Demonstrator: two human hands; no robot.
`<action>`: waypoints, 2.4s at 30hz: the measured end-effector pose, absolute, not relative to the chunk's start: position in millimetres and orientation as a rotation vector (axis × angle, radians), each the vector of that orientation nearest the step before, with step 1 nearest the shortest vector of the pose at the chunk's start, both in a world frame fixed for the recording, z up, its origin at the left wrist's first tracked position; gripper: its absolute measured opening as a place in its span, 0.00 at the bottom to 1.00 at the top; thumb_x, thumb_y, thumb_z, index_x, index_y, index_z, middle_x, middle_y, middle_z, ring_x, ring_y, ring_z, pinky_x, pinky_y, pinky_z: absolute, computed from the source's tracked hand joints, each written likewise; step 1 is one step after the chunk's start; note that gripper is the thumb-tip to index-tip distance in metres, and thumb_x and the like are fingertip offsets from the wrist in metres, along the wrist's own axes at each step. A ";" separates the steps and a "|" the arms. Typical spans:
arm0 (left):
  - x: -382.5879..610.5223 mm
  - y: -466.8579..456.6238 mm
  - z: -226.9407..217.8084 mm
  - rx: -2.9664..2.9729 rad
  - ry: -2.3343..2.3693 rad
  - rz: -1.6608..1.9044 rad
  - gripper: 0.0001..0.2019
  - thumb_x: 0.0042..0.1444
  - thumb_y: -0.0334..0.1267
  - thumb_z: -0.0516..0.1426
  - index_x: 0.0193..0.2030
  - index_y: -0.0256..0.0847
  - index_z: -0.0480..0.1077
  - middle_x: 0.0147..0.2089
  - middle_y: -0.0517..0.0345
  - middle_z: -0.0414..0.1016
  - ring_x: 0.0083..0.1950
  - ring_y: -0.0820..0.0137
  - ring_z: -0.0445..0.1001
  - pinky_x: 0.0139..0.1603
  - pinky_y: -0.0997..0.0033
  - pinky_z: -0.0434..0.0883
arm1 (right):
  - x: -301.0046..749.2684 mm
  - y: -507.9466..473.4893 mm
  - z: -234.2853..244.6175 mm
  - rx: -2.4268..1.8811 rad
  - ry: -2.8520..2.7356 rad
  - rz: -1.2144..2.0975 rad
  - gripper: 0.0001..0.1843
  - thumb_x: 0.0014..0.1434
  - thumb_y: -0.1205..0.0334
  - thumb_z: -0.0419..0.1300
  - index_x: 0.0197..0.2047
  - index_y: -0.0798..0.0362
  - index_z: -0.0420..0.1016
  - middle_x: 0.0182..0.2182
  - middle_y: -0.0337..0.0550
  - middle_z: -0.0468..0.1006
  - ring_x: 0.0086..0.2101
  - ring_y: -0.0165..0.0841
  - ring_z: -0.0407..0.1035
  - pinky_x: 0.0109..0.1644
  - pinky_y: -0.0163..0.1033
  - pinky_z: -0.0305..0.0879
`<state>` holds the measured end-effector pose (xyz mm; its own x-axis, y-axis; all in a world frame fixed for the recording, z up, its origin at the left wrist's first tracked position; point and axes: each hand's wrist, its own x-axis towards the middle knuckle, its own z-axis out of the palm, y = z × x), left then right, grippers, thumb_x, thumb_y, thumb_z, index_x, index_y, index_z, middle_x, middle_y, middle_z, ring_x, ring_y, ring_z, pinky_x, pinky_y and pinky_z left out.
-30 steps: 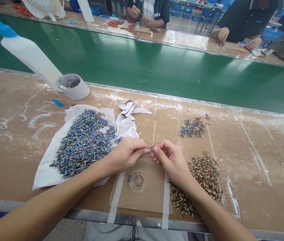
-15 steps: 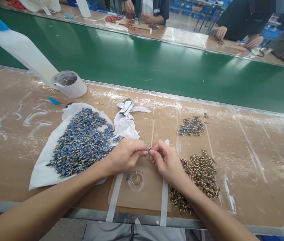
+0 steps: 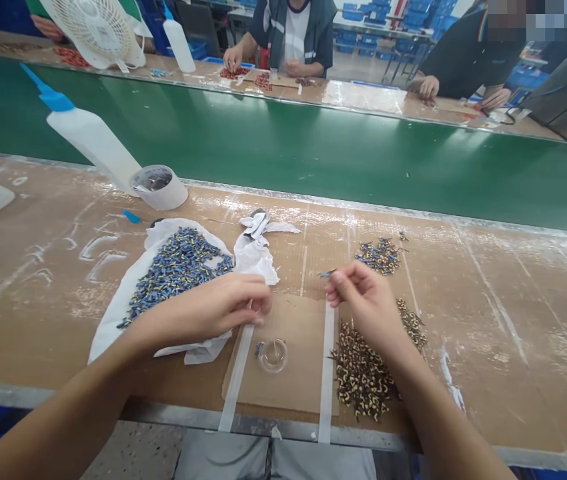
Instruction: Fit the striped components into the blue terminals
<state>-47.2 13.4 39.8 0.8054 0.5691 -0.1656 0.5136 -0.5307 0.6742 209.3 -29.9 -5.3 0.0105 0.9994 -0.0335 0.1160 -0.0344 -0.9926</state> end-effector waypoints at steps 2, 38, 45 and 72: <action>-55.0 10.0 48.0 2.254 0.755 -0.050 0.07 0.56 0.25 0.54 0.35 0.42 0.70 0.38 0.59 0.68 0.40 0.69 0.67 0.38 0.73 0.59 | 232.1 -22.5 -5.0 -1.354 -1.188 1.009 0.11 0.60 0.53 0.61 0.32 0.51 0.70 0.27 0.41 0.76 0.25 0.29 0.69 0.31 0.37 0.69; -34.6 17.5 20.8 1.927 0.925 0.460 0.09 0.67 0.36 0.43 0.42 0.40 0.62 0.30 0.61 0.70 0.33 0.72 0.67 0.37 0.71 0.63 | 241.9 -23.1 6.6 -1.454 -1.416 0.980 0.13 0.64 0.51 0.54 0.38 0.51 0.74 0.23 0.37 0.68 0.25 0.29 0.62 0.30 0.36 0.59; -29.4 17.1 14.8 1.671 0.815 0.401 0.06 0.65 0.38 0.46 0.44 0.40 0.61 0.32 0.61 0.69 0.32 0.73 0.66 0.35 0.73 0.65 | 180.4 -50.3 17.3 -1.301 -1.936 1.332 0.09 0.64 0.58 0.56 0.36 0.53 0.72 0.26 0.37 0.70 0.28 0.28 0.62 0.31 0.34 0.57; -34.3 53.3 -33.3 2.005 1.100 0.394 0.16 0.51 0.57 0.56 0.42 0.55 0.72 0.41 0.68 0.80 0.43 0.58 0.77 0.46 0.60 0.73 | 182.1 -27.5 -4.2 -0.768 -2.099 1.164 0.10 0.62 0.58 0.60 0.35 0.56 0.73 0.34 0.37 0.68 0.33 0.23 0.63 0.40 0.26 0.62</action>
<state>-34.3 53.3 -33.3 0.5739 0.8128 -0.1004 0.5644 -0.3037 0.7676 182.1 -27.5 -4.2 -0.6445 0.7294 0.2295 0.1913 0.4444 -0.8752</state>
